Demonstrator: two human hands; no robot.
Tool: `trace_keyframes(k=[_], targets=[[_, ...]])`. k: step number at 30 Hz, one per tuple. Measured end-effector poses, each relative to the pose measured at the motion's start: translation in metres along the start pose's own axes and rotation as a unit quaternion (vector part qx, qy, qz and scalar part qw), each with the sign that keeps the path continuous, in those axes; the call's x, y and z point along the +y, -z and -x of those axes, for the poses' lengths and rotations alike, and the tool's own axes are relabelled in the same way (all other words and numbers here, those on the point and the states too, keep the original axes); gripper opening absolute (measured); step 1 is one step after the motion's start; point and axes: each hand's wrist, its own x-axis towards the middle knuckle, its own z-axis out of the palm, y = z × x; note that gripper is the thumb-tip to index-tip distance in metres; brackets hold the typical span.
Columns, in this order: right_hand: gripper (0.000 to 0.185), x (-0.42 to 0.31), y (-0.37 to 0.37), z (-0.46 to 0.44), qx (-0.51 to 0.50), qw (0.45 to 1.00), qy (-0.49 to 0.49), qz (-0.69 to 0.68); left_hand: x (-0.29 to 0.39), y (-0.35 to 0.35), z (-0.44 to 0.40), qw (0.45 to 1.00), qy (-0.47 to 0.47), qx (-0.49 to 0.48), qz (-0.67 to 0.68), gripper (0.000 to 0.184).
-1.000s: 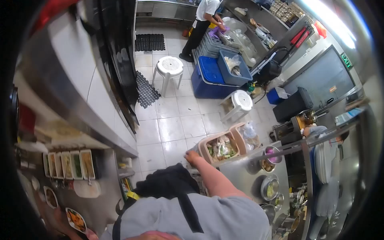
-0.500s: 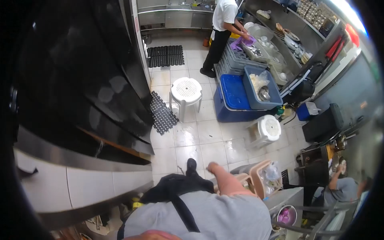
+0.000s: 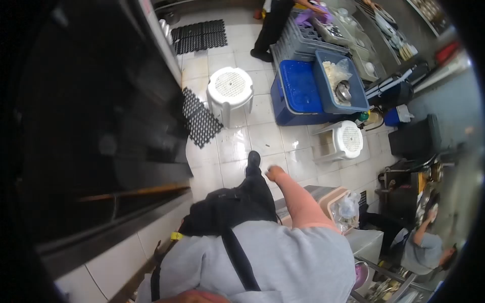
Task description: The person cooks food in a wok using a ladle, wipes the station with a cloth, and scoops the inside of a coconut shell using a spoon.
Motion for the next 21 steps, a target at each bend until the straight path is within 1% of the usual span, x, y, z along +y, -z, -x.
trace_keyframes(k=[1, 2, 3, 4, 6, 8, 9, 10, 11, 12, 13, 14, 15, 16, 17, 19, 21], targets=[[0.048, 0.032, -0.014, 0.003, 0.007, 1.000, -0.023, -0.002, 0.017, 0.006, -0.009, 1.000, -0.005, -0.006, -0.024, 0.024], [0.048, 0.054, -0.015, 0.009, -0.033, 0.996, -0.084, -0.029, 0.043, 0.016, -0.020, 0.999, -0.014, -0.010, -0.051, 0.024], [0.048, 0.089, -0.029, 0.002, -0.042, 0.991, -0.118, -0.052, 0.068, 0.023, -0.030, 0.997, -0.023, -0.016, -0.077, 0.024], [0.040, 0.097, -0.015, 0.019, -0.025, 0.980, -0.162, -0.113, 0.093, 0.030, -0.041, 0.994, -0.031, -0.024, -0.104, 0.024], [0.030, 0.141, -0.026, 0.015, -0.026, 0.946, -0.250, -0.206, 0.145, 0.048, -0.063, 0.985, -0.049, -0.031, -0.163, 0.025], [0.031, 0.189, -0.051, 0.005, -0.068, 0.972, -0.178, -0.138, 0.207, 0.067, -0.086, 0.963, -0.082, -0.051, -0.252, 0.025], [0.037, 0.191, -0.044, 0.012, -0.089, 0.990, -0.107, -0.011, 0.240, 0.076, -0.100, 0.944, -0.104, -0.066, -0.308, 0.025], [0.045, 0.191, -0.037, 0.020, -0.091, 0.988, -0.034, 0.119, 0.276, 0.083, -0.118, 0.913, -0.136, -0.082, -0.377, 0.025], [0.043, 0.196, -0.032, 0.021, -0.069, 0.995, -0.066, -0.007, 0.315, 0.086, -0.134, 0.871, -0.176, -0.096, -0.448, 0.025], [0.041, 0.201, -0.027, 0.022, -0.042, 0.986, -0.097, -0.131, 0.365, 0.086, -0.145, 0.810, -0.221, -0.106, -0.532, 0.027], [0.039, 0.198, -0.011, 0.022, -0.023, 0.954, -0.155, -0.256, 0.414, 0.087, -0.158, 0.740, -0.268, -0.108, -0.607, 0.030], [0.036, 0.194, 0.007, 0.023, 0.011, 0.903, -0.208, -0.376, 0.453, 0.081, -0.191, 0.793, -0.254, -0.068, -0.549, 0.030], [0.034, 0.181, 0.041, 0.031, 0.035, 0.822, -0.285, -0.492, 0.486, 0.073, -0.229, 0.840, -0.239, -0.027, -0.486, 0.029], [0.031, 0.173, 0.072, 0.038, 0.061, 0.720, -0.354, -0.594, 0.530, 0.067, -0.239, 0.885, -0.238, -0.017, -0.400, 0.029], [0.029, 0.178, 0.084, 0.037, 0.077, 0.717, -0.338, -0.605, 0.581, 0.058, -0.247, 0.921, -0.236, -0.009, -0.310, 0.029], [0.028, 0.191, 0.084, 0.024, 0.114, 0.710, -0.308, -0.623, 0.676, 0.036, -0.252, 0.879, -0.352, 0.005, -0.320, 0.028], [0.028, 0.203, 0.080, 0.021, 0.149, 0.715, -0.296, -0.615, 0.766, 0.009, -0.263, 0.836, -0.425, -0.024, -0.346, 0.028]])
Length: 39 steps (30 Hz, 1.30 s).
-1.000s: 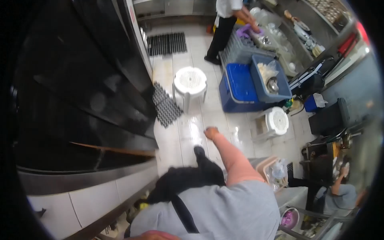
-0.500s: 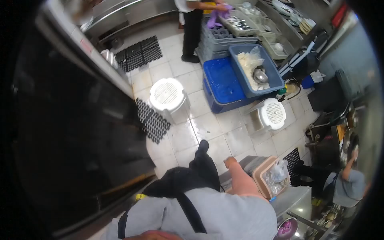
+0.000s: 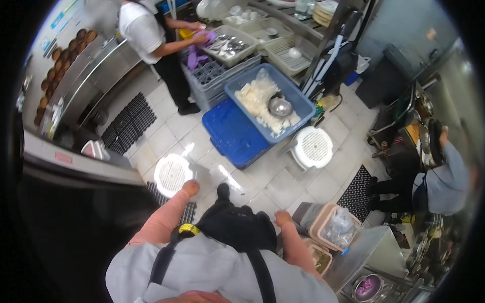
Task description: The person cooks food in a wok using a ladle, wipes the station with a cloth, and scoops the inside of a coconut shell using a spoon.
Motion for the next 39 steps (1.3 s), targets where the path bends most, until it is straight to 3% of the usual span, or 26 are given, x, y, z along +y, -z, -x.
trace_keyframes(k=[4, 5, 7, 10, 12, 14, 15, 16, 17, 18, 19, 20, 21, 22, 23, 25, 28, 29, 32, 35, 38, 39], targets=[[0.029, 0.015, 0.010, 0.008, 0.065, 0.993, 0.036, 0.094, 0.098, 0.070, -0.170, 0.992, -0.105, 0.062, -0.043, 0.025], [0.030, -0.008, 0.011, 0.024, 0.102, 0.992, -0.057, 0.036, 0.123, 0.093, -0.213, 0.986, -0.146, 0.085, 0.000, 0.025], [0.030, -0.018, 0.008, 0.032, 0.166, 0.979, -0.111, 0.026, 0.178, 0.149, -0.308, 0.969, -0.210, 0.123, 0.041, 0.024], [0.037, -0.034, -0.016, 0.047, 0.227, 0.917, -0.226, -0.238, 0.272, 0.230, -0.406, 0.942, -0.259, 0.213, 0.011, 0.029], [0.039, -0.049, -0.034, 0.057, 0.258, 0.909, -0.207, -0.254, 0.313, 0.274, -0.475, 0.932, -0.274, 0.237, 0.031, 0.029], [0.042, -0.063, -0.057, 0.072, 0.272, 0.896, -0.210, -0.280, 0.356, 0.318, -0.514, 0.958, -0.216, 0.187, -0.027, 0.030], [0.044, -0.065, -0.068, 0.081, 0.274, 0.886, -0.221, -0.302, 0.366, 0.322, -0.543, 0.957, -0.183, 0.223, -0.011, 0.025], [0.046, -0.072, -0.085, 0.090, 0.280, 0.870, -0.230, -0.334, 0.351, 0.310, -0.619, 0.930, -0.274, 0.231, -0.086, 0.031], [0.047, -0.075, -0.098, 0.100, 0.256, 0.893, -0.259, -0.263, 0.365, 0.326, -0.614, 0.942, -0.256, 0.179, -0.118, 0.033], [0.045, -0.075, -0.116, 0.106, 0.248, 0.896, -0.297, -0.218, 0.335, 0.299, -0.726, 0.895, -0.313, 0.164, -0.274, 0.035], [0.048, -0.047, -0.147, 0.107, 0.251, 0.901, -0.303, -0.182, 0.331, 0.300, -0.737, 0.806, -0.433, 0.224, -0.335, 0.030], [0.049, -0.072, -0.160, 0.124, 0.281, 0.879, -0.335, -0.190, 0.354, 0.313, -0.711, 0.922, -0.280, 0.148, -0.224, 0.026], [0.046, -0.080, -0.167, 0.136, 0.260, 0.873, -0.360, -0.203, 0.348, 0.319, -0.709, 0.936, -0.286, 0.135, -0.157, 0.022], [0.045, -0.094, -0.175, 0.148, 0.293, 0.863, -0.357, -0.205, 0.358, 0.330, -0.716, 0.910, -0.314, 0.069, -0.260, 0.023], [0.044, -0.085, -0.189, 0.149, 0.308, 0.861, -0.357, -0.191, 0.363, 0.332, -0.722, 0.917, -0.309, 0.022, -0.252, 0.036], [0.041, -0.109, -0.195, 0.160, 0.305, 0.840, -0.379, -0.238, 0.359, 0.325, -0.742, 0.879, -0.342, 0.045, -0.328, 0.043], [0.040, -0.133, -0.200, 0.170, 0.282, 0.822, -0.408, -0.279, 0.360, 0.318, -0.742, 0.876, -0.327, 0.079, -0.345, 0.049], [0.040, -0.149, -0.195, 0.173, 0.273, 0.820, -0.415, -0.284, 0.366, 0.320, -0.735, 0.869, -0.304, 0.050, -0.387, 0.051], [0.041, -0.141, -0.196, 0.160, 0.292, 0.839, -0.393, -0.238, 0.371, 0.321, -0.725, 0.875, -0.278, 0.094, -0.385, 0.038], [0.043, -0.128, -0.199, 0.151, 0.311, 0.847, -0.368, -0.223, 0.367, 0.326, -0.728, 0.869, -0.303, 0.080, -0.383, 0.038], [0.045, -0.135, -0.198, 0.145, 0.308, 0.844, -0.368, -0.238, 0.370, 0.341, -0.734, 0.888, -0.271, 0.095, -0.359, 0.037], [0.045, -0.135, -0.201, 0.142, 0.306, 0.844, -0.368, -0.241, 0.371, 0.348, -0.733, 0.910, -0.269, 0.123, -0.291, 0.030]])
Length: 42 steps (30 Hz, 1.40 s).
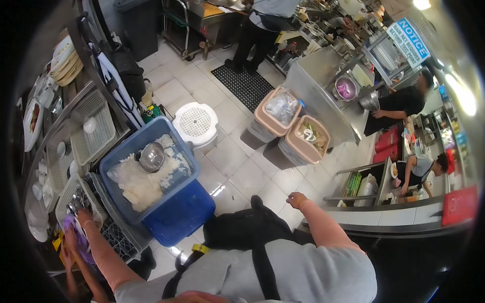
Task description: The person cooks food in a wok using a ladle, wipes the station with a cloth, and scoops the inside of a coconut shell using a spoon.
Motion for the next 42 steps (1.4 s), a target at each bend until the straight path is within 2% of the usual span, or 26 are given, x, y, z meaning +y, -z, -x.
trace_keyframes(k=[3, 4, 7, 9, 10, 11, 12, 14, 15, 16, 18, 21, 23, 27, 28, 31, 32, 35, 37, 38, 42], targets=[[0.043, 0.001, -0.012, -0.009, -0.024, 0.999, 0.021, -0.011, 0.005, 0.030, 0.017, 0.978, -0.022, 0.187, 0.086, 0.028], [0.044, 0.000, -0.016, -0.011, -0.023, 0.999, 0.034, -0.001, 0.018, 0.045, 0.034, 0.957, -0.057, 0.254, 0.128, 0.032], [0.043, 0.002, -0.035, -0.032, -0.017, 0.996, 0.080, -0.023, 0.112, 0.102, 0.135, 0.895, -0.146, 0.340, 0.250, 0.027], [0.044, -0.004, -0.040, -0.035, -0.010, 0.993, 0.112, -0.035, 0.196, 0.116, 0.231, 0.852, -0.138, 0.246, 0.442, 0.022], [0.043, -0.007, -0.042, -0.038, -0.005, 0.989, 0.139, -0.058, 0.237, 0.112, 0.278, 0.817, -0.174, 0.203, 0.510, 0.018], [0.046, -0.014, -0.034, -0.035, -0.042, 0.986, 0.138, -0.082, 0.280, 0.105, 0.324, 0.782, -0.207, 0.160, 0.566, 0.018], [0.048, -0.022, -0.024, -0.028, -0.076, 0.982, 0.134, -0.109, 0.318, 0.093, 0.368, 0.753, -0.175, 0.034, 0.633, 0.018], [0.058, -0.017, -0.023, -0.038, -0.027, 0.983, 0.157, -0.096, 0.394, 0.080, 0.461, 0.685, -0.228, -0.125, 0.681, 0.018], [0.065, -0.010, -0.018, -0.034, 0.070, 0.972, 0.202, -0.097, 0.426, 0.082, 0.508, 0.636, -0.243, -0.226, 0.697, 0.019], [0.072, -0.004, -0.009, -0.024, 0.166, 0.951, 0.242, -0.093, 0.452, 0.086, 0.547, 0.627, -0.301, -0.292, 0.656, 0.022], [0.083, 0.018, 0.020, -0.011, 0.232, 0.920, 0.263, -0.175, 0.499, 0.087, 0.622, 0.580, -0.357, -0.396, 0.616, 0.023], [0.078, 0.070, 0.080, 0.040, 0.222, 0.871, 0.278, -0.338, 0.555, 0.094, 0.725, 0.506, -0.385, -0.555, 0.536, 0.023], [0.070, 0.123, 0.085, 0.035, 0.229, 0.872, 0.266, -0.342, 0.589, 0.091, 0.782, 0.466, -0.428, -0.620, 0.465, 0.021], [0.050, 0.228, 0.076, 0.033, 0.277, 0.875, 0.174, -0.357, 0.645, 0.085, 0.897, 0.413, -0.458, -0.705, 0.350, 0.018], [0.041, 0.250, 0.072, 0.038, 0.327, 0.855, 0.155, -0.371, 0.657, 0.081, 0.919, 0.405, -0.479, -0.716, 0.307, 0.021], [0.043, 0.305, 0.071, 0.054, 0.363, 0.827, 0.063, -0.425, 0.687, 0.062, 0.983, 0.335, -0.552, -0.732, 0.216, 0.020], [0.038, 0.316, 0.075, 0.060, 0.387, 0.801, 0.044, -0.454, 0.695, 0.063, 1.001, 0.306, -0.577, -0.733, 0.190, 0.019], [0.034, 0.356, 0.080, 0.052, 0.371, 0.806, 0.004, -0.461, 0.718, 0.054, 1.048, 0.260, -0.557, -0.769, 0.174, 0.017], [0.030, 0.381, 0.086, 0.037, 0.393, 0.827, -0.011, -0.402, 0.743, 0.044, 1.074, 0.270, -0.590, -0.752, 0.118, 0.019], [0.029, 0.394, 0.083, 0.023, 0.448, 0.813, 0.004, -0.372, 0.756, 0.027, 1.085, 0.262, -0.597, -0.749, 0.115, 0.019], [0.038, 0.431, 0.122, -0.010, 0.357, 0.852, -0.072, -0.377, 0.817, 0.011, 1.137, 0.237, -0.554, -0.789, 0.118, 0.018]])
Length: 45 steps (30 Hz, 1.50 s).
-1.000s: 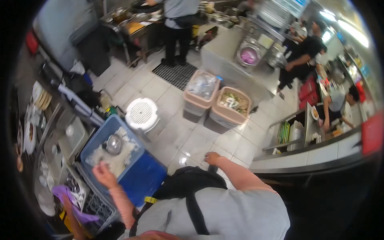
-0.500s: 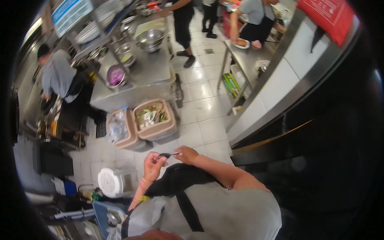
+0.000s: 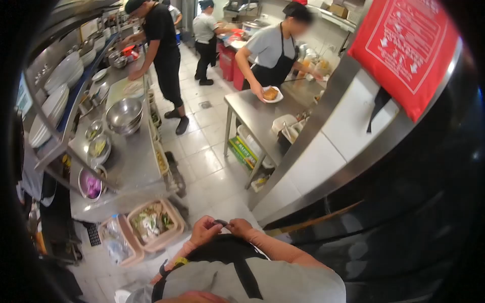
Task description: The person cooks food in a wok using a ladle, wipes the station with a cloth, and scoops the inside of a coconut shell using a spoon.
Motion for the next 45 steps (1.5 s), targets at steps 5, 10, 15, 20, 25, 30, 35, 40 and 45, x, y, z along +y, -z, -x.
trace_keyframes(k=[5, 10, 15, 20, 25, 30, 35, 40, 45], targets=[[0.040, -0.017, 0.041, -0.087, 0.029, 0.999, -0.038, 0.020, 0.049, 0.051, -0.093, 0.997, -0.021, -0.043, -0.053, 0.020], [0.030, -0.020, 0.092, -0.142, 0.135, 0.985, -0.104, 0.032, 0.052, 0.083, -0.205, 0.974, -0.071, -0.113, -0.183, 0.026], [0.027, 0.045, 0.119, -0.200, 0.290, 0.950, -0.114, -0.007, 0.090, 0.054, -0.297, 0.958, -0.062, -0.225, -0.165, 0.031], [0.027, 0.077, 0.187, -0.285, 0.358, 0.926, -0.111, -0.037, 0.096, 0.047, -0.381, 0.942, -0.011, -0.256, -0.216, 0.034], [0.032, 0.085, 0.280, -0.402, 0.371, 0.922, -0.098, -0.051, 0.146, 0.080, -0.467, 0.934, 0.001, -0.161, -0.318, 0.031], [0.033, 0.084, 0.354, -0.485, 0.329, 0.934, -0.117, -0.068, 0.146, 0.128, -0.539, 0.972, -0.009, -0.013, -0.236, 0.026], [0.032, 0.133, 0.360, -0.573, 0.282, 0.955, -0.096, -0.013, 0.107, 0.177, -0.581, 0.981, 0.071, 0.049, -0.172, 0.029], [0.030, 0.150, 0.375, -0.658, 0.270, 0.955, -0.118, 0.012, 0.093, 0.220, -0.649, 0.988, 0.101, -0.009, -0.114, 0.029], [0.030, 0.150, 0.397, -0.757, 0.288, 0.951, -0.069, 0.082, 0.123, 0.277, -0.762, 0.983, 0.123, 0.009, -0.136, 0.032]])
